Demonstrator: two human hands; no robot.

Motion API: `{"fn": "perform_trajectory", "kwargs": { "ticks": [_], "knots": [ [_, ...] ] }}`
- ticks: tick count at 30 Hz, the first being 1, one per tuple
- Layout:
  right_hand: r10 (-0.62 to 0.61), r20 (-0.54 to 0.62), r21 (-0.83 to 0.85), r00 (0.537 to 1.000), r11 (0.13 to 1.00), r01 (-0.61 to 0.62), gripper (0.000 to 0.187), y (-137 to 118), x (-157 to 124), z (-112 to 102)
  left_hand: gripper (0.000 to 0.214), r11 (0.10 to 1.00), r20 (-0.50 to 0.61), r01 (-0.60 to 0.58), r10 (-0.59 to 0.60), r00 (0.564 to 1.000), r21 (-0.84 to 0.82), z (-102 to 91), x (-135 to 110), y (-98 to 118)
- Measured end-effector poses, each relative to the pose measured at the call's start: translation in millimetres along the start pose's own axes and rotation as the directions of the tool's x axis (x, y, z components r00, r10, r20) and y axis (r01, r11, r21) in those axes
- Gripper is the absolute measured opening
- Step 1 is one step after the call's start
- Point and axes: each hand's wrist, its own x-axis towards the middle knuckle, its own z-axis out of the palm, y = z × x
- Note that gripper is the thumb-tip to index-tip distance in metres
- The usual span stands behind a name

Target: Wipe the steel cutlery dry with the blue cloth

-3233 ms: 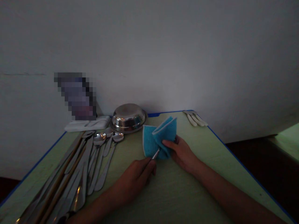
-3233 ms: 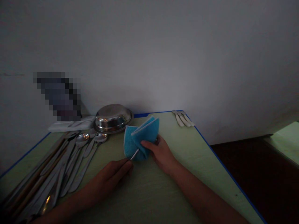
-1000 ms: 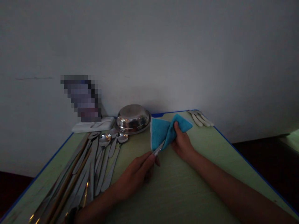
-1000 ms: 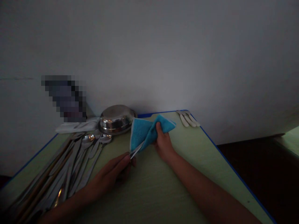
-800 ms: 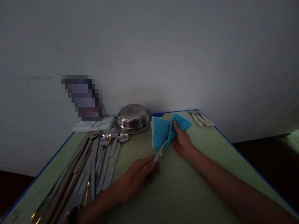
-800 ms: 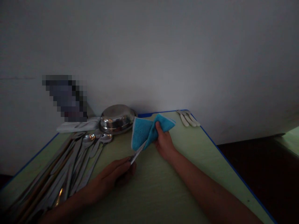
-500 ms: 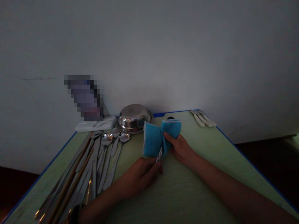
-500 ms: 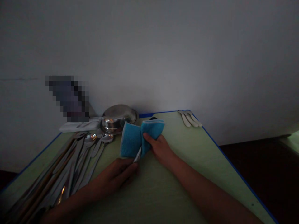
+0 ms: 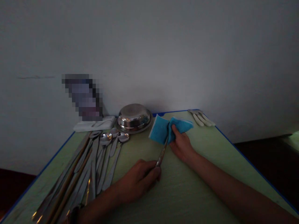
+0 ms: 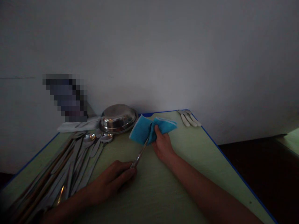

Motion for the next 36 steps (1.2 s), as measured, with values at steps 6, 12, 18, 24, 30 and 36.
{"fn": "perform_trajectory", "kwargs": {
  "ticks": [6, 12, 18, 24, 30, 36],
  "knots": [
    [0.052, 0.158, -0.066, 0.986, 0.997, -0.042, 0.02, -4, 1, -3, 0.033, 0.968, -0.024, -0.015, 0.01, 1.0, -0.251, 4.1, -3, -5],
    [0.081, 0.139, 0.001, 0.987, 0.997, -0.082, 0.019, -5, 4, -4, 0.033, 0.901, -0.185, -0.054, -0.03, 0.982, -0.43, 7.3, 0, -13],
    [0.05, 0.091, -0.002, 0.995, 0.999, -0.05, 0.012, -3, 2, -1, 0.036, 0.957, -0.34, -0.077, -0.023, 0.94, -0.279, 2.4, 2, -13],
    [0.05, 0.162, -0.102, 0.986, 0.994, -0.033, 0.017, -1, -1, 0, 0.039, 0.96, -0.362, 0.014, -0.119, 0.925, -0.28, 2.1, 4, -10],
    [0.114, 0.19, -0.17, 0.975, 0.982, -0.082, 0.018, -4, -2, -2, 0.042, 0.933, -0.382, 0.05, -0.195, 0.903, -0.356, 0.6, 5, -10],
    [0.108, 0.171, -0.121, 0.979, 0.989, -0.088, 0.015, -2, -3, -1, 0.046, 0.851, -0.313, -0.019, -0.173, 0.934, -0.524, 5.3, 4, -21]
  ]
}}
